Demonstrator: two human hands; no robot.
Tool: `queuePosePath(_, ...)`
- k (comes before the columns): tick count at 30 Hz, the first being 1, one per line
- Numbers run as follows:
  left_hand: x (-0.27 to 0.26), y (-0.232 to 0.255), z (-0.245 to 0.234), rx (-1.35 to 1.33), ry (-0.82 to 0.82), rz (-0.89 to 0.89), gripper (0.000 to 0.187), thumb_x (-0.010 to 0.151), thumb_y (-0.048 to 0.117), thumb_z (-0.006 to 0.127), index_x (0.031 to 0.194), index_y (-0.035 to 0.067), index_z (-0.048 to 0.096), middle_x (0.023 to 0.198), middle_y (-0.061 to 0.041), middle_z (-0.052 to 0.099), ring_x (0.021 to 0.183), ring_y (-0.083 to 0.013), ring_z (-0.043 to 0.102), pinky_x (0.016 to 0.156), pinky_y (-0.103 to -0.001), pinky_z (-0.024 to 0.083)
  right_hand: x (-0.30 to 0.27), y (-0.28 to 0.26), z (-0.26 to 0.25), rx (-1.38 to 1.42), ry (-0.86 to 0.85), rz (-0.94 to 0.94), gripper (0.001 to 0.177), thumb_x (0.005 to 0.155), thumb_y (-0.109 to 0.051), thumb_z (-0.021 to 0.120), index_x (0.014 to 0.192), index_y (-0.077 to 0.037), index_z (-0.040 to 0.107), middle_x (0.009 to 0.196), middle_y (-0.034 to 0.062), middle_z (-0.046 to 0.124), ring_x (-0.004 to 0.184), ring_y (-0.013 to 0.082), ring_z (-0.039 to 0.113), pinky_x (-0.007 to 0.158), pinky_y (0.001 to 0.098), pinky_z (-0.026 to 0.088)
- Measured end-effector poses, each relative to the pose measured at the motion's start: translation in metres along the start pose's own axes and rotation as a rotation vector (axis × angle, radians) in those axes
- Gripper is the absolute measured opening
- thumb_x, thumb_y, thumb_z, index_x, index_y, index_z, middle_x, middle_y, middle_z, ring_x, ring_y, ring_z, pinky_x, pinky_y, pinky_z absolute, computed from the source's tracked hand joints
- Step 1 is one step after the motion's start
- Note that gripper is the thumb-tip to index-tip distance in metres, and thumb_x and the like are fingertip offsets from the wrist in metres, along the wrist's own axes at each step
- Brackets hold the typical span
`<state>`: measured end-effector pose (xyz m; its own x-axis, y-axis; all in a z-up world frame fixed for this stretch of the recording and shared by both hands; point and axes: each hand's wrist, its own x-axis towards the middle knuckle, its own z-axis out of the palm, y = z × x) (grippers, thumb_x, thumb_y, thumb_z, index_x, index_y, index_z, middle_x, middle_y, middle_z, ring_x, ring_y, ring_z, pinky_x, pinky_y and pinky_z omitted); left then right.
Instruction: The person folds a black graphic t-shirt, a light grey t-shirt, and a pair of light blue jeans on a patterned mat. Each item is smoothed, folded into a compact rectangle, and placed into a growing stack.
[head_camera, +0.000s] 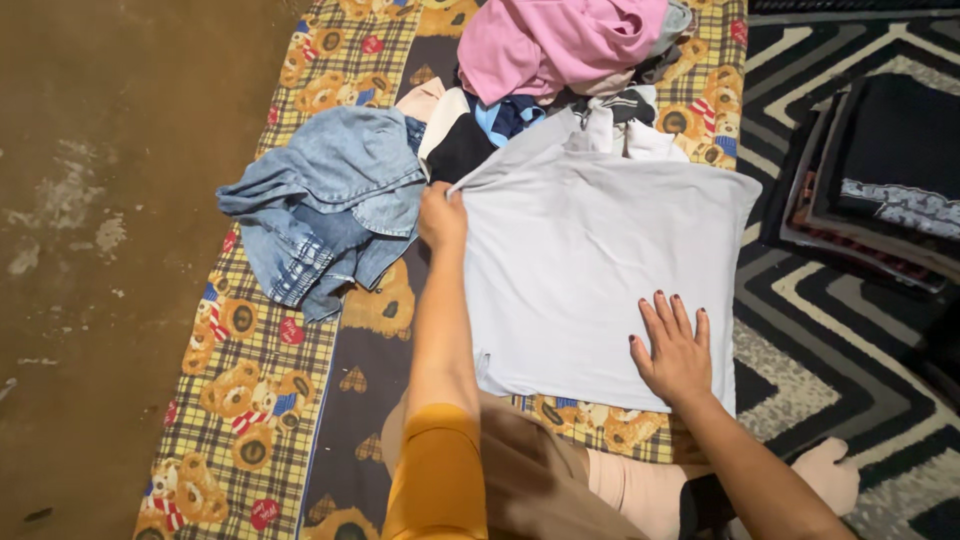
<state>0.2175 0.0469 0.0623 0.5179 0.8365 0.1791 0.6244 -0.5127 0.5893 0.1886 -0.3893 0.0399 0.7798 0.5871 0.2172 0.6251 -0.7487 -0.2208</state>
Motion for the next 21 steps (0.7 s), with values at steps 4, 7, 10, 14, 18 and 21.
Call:
queuePosePath(4, 0.008, -0.004, -0.013, -0.049, -0.053, -0.085, 0.025, 0.082, 0.023, 0.077, 0.105, 0.015, 0.070, 0.109, -0.007, 0.067, 0.103, -0.0355, 0.066, 0.083, -0.049, 0.052, 0.001, 0.000, 0.002, -0.001, -0.001, 0.001, 0.063, 0.092, -0.041, 0.054, 0.150, -0.016, 0.050, 0.159, 0.0126, 0.046, 0.151, 0.0299, 0.036, 0.124, 0.0592, 0.018)
queuePosePath(7, -0.011, -0.004, -0.019, -0.214, 0.110, 0.362, 0.033, 0.085, 0.021, 0.074, 0.112, 0.006, 0.063, 0.116, -0.015, 0.061, 0.113, -0.0382, 0.060, 0.092, -0.048, 0.051, -0.002, 0.000, 0.001, 0.000, -0.008, 0.003, 0.063, 0.092, -0.040, 0.055, 0.150, -0.016, 0.050, 0.159, 0.0124, 0.046, 0.151, 0.0299, 0.036, 0.124, 0.0592, 0.017)
queuePosePath(10, -0.039, -0.010, -0.023, 0.218, -0.214, 0.729, 0.021, 0.101, 0.026, 0.069, 0.116, 0.012, 0.066, 0.124, -0.009, 0.063, 0.125, -0.0299, 0.058, 0.109, -0.047, 0.044, 0.001, 0.000, -0.001, 0.000, -0.002, -0.001, 0.062, 0.092, -0.040, 0.055, 0.150, -0.016, 0.050, 0.160, 0.0126, 0.046, 0.151, 0.0299, 0.036, 0.124, 0.0592, 0.017)
queuePosePath(14, -0.083, -0.034, -0.028, 0.324, -0.274, 1.112, 0.052, 0.099, 0.038, 0.064, 0.142, 0.014, 0.051, 0.157, -0.005, 0.047, 0.151, -0.0249, 0.040, 0.126, -0.050, 0.026, 0.000, -0.001, -0.001, 0.027, 0.009, 0.005, 0.062, 0.094, -0.040, 0.055, 0.151, -0.016, 0.050, 0.160, 0.0127, 0.046, 0.151, 0.0301, 0.037, 0.125, 0.0590, 0.018)
queuePosePath(18, -0.101, -0.062, -0.037, 0.458, -0.547, 0.570, 0.080, 0.097, 0.060, 0.047, 0.161, 0.020, 0.022, 0.169, -0.004, 0.018, 0.156, -0.0228, 0.016, 0.125, -0.051, 0.011, -0.003, 0.001, 0.001, 0.005, -0.011, -0.010, 0.064, 0.094, -0.040, 0.054, 0.153, -0.017, 0.047, 0.161, 0.0122, 0.044, 0.151, 0.0313, 0.036, 0.123, 0.0594, 0.017)
queuePosePath(21, -0.108, -0.070, -0.036, 0.533, -0.648, 0.302, 0.084, 0.098, 0.065, 0.037, 0.164, 0.023, 0.008, 0.173, 0.000, 0.004, 0.157, -0.0223, 0.005, 0.124, -0.053, 0.006, -0.001, 0.003, 0.002, -0.020, -0.045, -0.017, 0.065, 0.095, -0.042, 0.052, 0.155, -0.019, 0.043, 0.163, 0.0114, 0.040, 0.152, 0.0311, 0.032, 0.123, 0.0596, 0.015)
